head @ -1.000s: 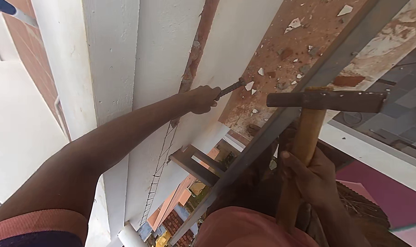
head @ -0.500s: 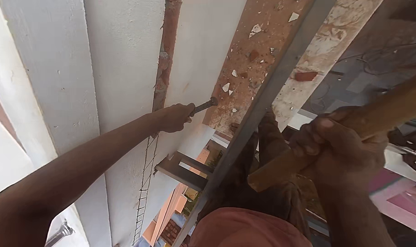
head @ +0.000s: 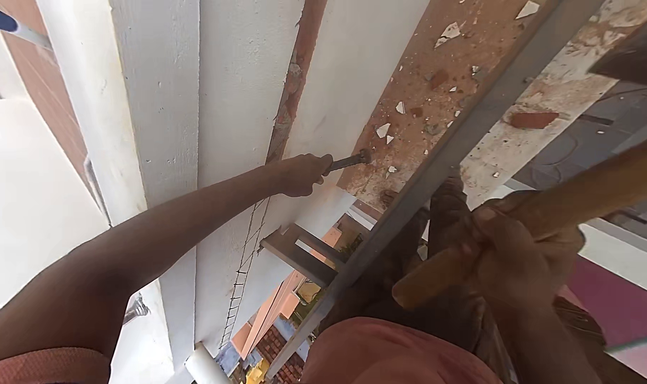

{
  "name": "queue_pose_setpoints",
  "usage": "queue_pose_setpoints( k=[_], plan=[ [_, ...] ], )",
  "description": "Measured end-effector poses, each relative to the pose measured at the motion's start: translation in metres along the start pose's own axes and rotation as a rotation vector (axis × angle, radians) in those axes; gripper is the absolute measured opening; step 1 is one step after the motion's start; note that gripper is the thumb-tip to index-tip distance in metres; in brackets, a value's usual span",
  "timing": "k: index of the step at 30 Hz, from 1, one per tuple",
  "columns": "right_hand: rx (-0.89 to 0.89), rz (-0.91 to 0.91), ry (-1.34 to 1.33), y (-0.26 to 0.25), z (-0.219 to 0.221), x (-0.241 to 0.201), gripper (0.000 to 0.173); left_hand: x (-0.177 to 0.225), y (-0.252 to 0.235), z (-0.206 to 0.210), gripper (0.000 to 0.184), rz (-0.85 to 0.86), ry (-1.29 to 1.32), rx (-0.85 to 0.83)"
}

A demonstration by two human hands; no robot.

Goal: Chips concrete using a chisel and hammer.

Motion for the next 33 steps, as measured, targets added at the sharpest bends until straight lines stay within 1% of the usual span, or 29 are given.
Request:
queue_pose_setpoints(
  k=[2, 3, 4, 5, 6, 7, 9, 10, 11, 12, 13, 14, 15, 16, 17, 18, 19, 20, 23, 24, 25, 26, 27, 28, 29, 30, 31, 32, 33],
  plan=[
    [-0.165, 0.401, 0.206, 0.008, 0.014, 0.033, 0.006, -0.001, 0.0, 0.0, 0.027, 0.007, -0.011, -0.004],
    [-0.218, 0.541, 0.247, 0.009, 0.01, 0.038, 0.005, -0.001, 0.0, 0.004, 0.027, 0.013, -0.012, -0.011],
    [-0.228, 0.589, 0.265, 0.011, 0.0, 0.035, 0.004, 0.0, 0.001, 0.008, 0.027, 0.013, -0.002, -0.015],
    [-0.212, 0.548, 0.272, 0.01, -0.011, 0.028, 0.004, 0.0, 0.003, 0.009, 0.026, 0.005, 0.014, -0.006],
    [-0.178, 0.44, 0.259, 0.006, -0.02, 0.018, 0.005, -0.004, 0.002, 0.002, 0.026, 0.005, 0.031, 0.023],
    [-0.142, 0.295, 0.23, 0.003, -0.029, 0.003, 0.006, -0.01, 0.001, -0.005, 0.025, 0.014, 0.055, 0.053],
    [-0.077, -0.021, 0.133, 0.0, -0.043, -0.027, 0.006, -0.017, 0.006, -0.007, 0.021, 0.031, 0.1, 0.079],
    [-0.03, -0.148, 0.074, -0.004, -0.042, -0.037, 0.006, -0.018, 0.009, -0.007, 0.02, 0.041, 0.11, 0.087],
    [0.004, -0.23, 0.017, -0.007, -0.035, -0.041, 0.008, -0.018, 0.01, -0.007, 0.02, 0.052, 0.108, 0.096],
    [0.017, -0.252, -0.014, -0.006, -0.02, -0.039, 0.009, -0.018, 0.011, -0.007, 0.019, 0.062, 0.103, 0.109],
    [-0.013, -0.199, 0.008, -0.001, -0.003, -0.028, 0.01, -0.017, 0.011, -0.007, 0.018, 0.067, 0.099, 0.119],
    [-0.068, -0.066, 0.096, 0.005, 0.013, -0.01, 0.009, -0.018, 0.011, -0.005, 0.019, 0.063, 0.086, 0.117],
    [-0.143, 0.121, 0.246, 0.01, 0.023, 0.009, 0.007, -0.018, 0.01, -0.004, 0.021, 0.052, 0.07, 0.107],
    [-0.221, 0.3, 0.366, 0.013, 0.026, 0.02, 0.005, -0.018, 0.008, 0.0, 0.023, 0.03, 0.051, 0.082],
    [-0.262, 0.416, 0.428, 0.017, 0.019, 0.021, 0.004, -0.015, 0.009, 0.006, 0.025, 0.016, 0.046, 0.056],
    [-0.267, 0.442, 0.463, 0.017, 0.007, 0.013, 0.005, -0.01, 0.011, 0.013, 0.026, 0.01, 0.048, 0.041],
    [-0.233, 0.378, 0.459, 0.012, -0.005, 0.002, 0.007, -0.009, 0.01, 0.012, 0.026, 0.006, 0.044, 0.044],
    [-0.191, 0.26, 0.423, 0.007, -0.018, -0.013, 0.008, -0.011, 0.008, 0.006, 0.026, 0.005, 0.042, 0.048],
    [-0.092, -0.146, 0.199, -0.001, -0.05, -0.056, 0.006, -0.011, 0.019, 0.007, 0.024, 0.014, 0.085, 0.059],
    [-0.046, -0.235, 0.102, -0.006, -0.048, -0.06, 0.008, -0.012, 0.021, 0.006, 0.023, 0.028, 0.091, 0.076],
    [-0.009, -0.294, 0.024, -0.006, -0.036, -0.06, 0.01, -0.012, 0.022, 0.004, 0.022, 0.035, 0.089, 0.09],
    [-0.004, -0.295, 0.008, -0.001, -0.018, -0.051, 0.01, -0.012, 0.024, 0.003, 0.021, 0.035, 0.089, 0.094],
    [-0.047, -0.22, 0.073, 0.008, 0.001, -0.034, 0.01, -0.012, 0.024, 0.004, 0.021, 0.028, 0.084, 0.095],
    [-0.121, -0.069, 0.214, 0.017, 0.016, -0.009, 0.01, -0.014, 0.024, 0.005, 0.022, 0.017, 0.079, 0.092],
    [-0.215, 0.135, 0.405, 0.021, 0.026, 0.015, 0.007, -0.02, 0.022, 0.009, 0.023, -0.001, 0.074, 0.08],
    [-0.317, 0.332, 0.529, 0.024, 0.027, 0.03, 0.006, -0.028, 0.021, 0.018, 0.024, -0.03, 0.08, 0.06],
    [-0.391, 0.476, 0.612, 0.032, 0.019, 0.035, 0.006, -0.034, 0.026, 0.033, 0.024, -0.061, 0.11, 0.044],
    [-0.421, 0.533, 0.638, 0.039, 0.009, 0.033, 0.007, -0.037, 0.035, 0.048, 0.023, -0.084, 0.149, 0.051],
    [-0.407, 0.481, 0.615, 0.038, 0.004, 0.032, 0.007, -0.045, 0.037, 0.045, 0.02, -0.096, 0.164, 0.086]
  ],
)
Point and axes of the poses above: each hand's wrist, its own y-axis away from the middle knuckle, its own z-axis out of the palm, x = y × z, the point moved 4 cm from there along -y, towards the middle knuckle, and after that the axes turned 9 degrees about x, right-handed, at the moved point
